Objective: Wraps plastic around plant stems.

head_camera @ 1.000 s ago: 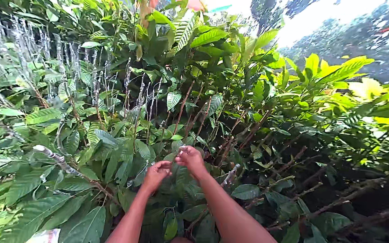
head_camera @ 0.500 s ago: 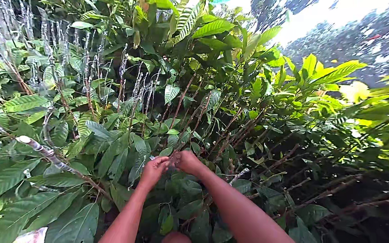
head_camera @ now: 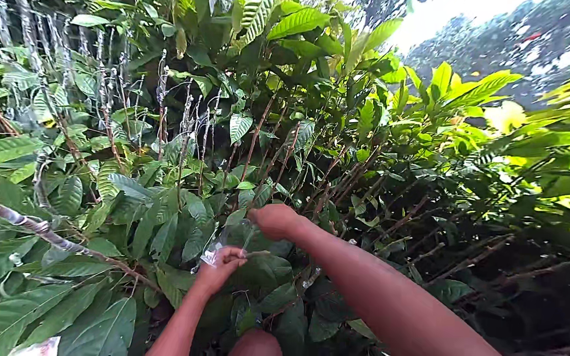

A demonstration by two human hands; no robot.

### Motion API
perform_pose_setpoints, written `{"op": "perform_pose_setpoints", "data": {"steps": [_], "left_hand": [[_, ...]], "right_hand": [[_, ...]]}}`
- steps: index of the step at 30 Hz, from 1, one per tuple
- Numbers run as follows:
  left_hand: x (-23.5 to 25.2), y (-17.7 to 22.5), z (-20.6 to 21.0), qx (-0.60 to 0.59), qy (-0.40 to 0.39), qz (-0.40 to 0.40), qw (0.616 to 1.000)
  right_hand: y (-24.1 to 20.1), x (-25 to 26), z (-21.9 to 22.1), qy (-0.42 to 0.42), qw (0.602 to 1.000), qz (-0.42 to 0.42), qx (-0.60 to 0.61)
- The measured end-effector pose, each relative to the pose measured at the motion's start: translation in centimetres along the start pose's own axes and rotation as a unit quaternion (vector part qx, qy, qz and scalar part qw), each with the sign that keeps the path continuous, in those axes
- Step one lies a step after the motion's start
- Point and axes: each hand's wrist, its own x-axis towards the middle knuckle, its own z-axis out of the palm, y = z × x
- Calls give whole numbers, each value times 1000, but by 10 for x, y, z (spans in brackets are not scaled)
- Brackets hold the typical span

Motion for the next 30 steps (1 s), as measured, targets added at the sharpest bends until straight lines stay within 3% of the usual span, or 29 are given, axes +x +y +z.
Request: {"op": "perform_pose_setpoints", "data": {"steps": [4, 8, 11, 13, 14, 16, 18, 20, 21, 23, 25, 27, 28, 30], "left_hand": [[7, 3, -24, -73, 100, -23, 992], [29, 17, -16, -105, 167, -63, 978], [30, 15, 12, -92, 118, -35, 988], [15, -1, 22, -30, 63, 60, 996], [9, -5, 19, 12, 36, 80, 996], [0, -8, 3, 37, 32, 107, 993], [0, 1, -13, -36, 95, 87, 991], [3, 12, -12, -52, 144, 63, 986], [1, 16, -7, -31, 136, 54, 989], [-4, 13, 4, 43, 67, 61, 995], [-6, 7, -3, 24, 57, 79, 995], [1, 13, -15, -38, 113, 72, 990], [3, 18, -11, -10, 136, 57, 989], [-2, 25, 0, 74, 95, 3, 993]], "right_hand": [[1, -3, 41, -43, 997, 7, -60], [-43, -30, 57, 18, 999, -26, 11], [-85, -51, 51, 20, 988, -140, 56], [-61, -42, 18, 43, 966, -171, 187], [-35, -36, 0, 46, 960, -153, 230], [7, -26, -4, 67, 987, -69, 130], [-13, -38, 24, 81, 996, -34, 17], [-61, -59, 33, 63, 993, -102, 20], [-72, -60, 25, 52, 986, -141, 68], [-48, -42, -4, 24, 976, -171, 131], [-14, -32, 3, 42, 989, -135, 52], [-39, -46, 24, 88, 990, -113, -1], [-61, -56, 27, 87, 987, -135, 3], [-74, -52, 2, 40, 981, -181, 53]]}}
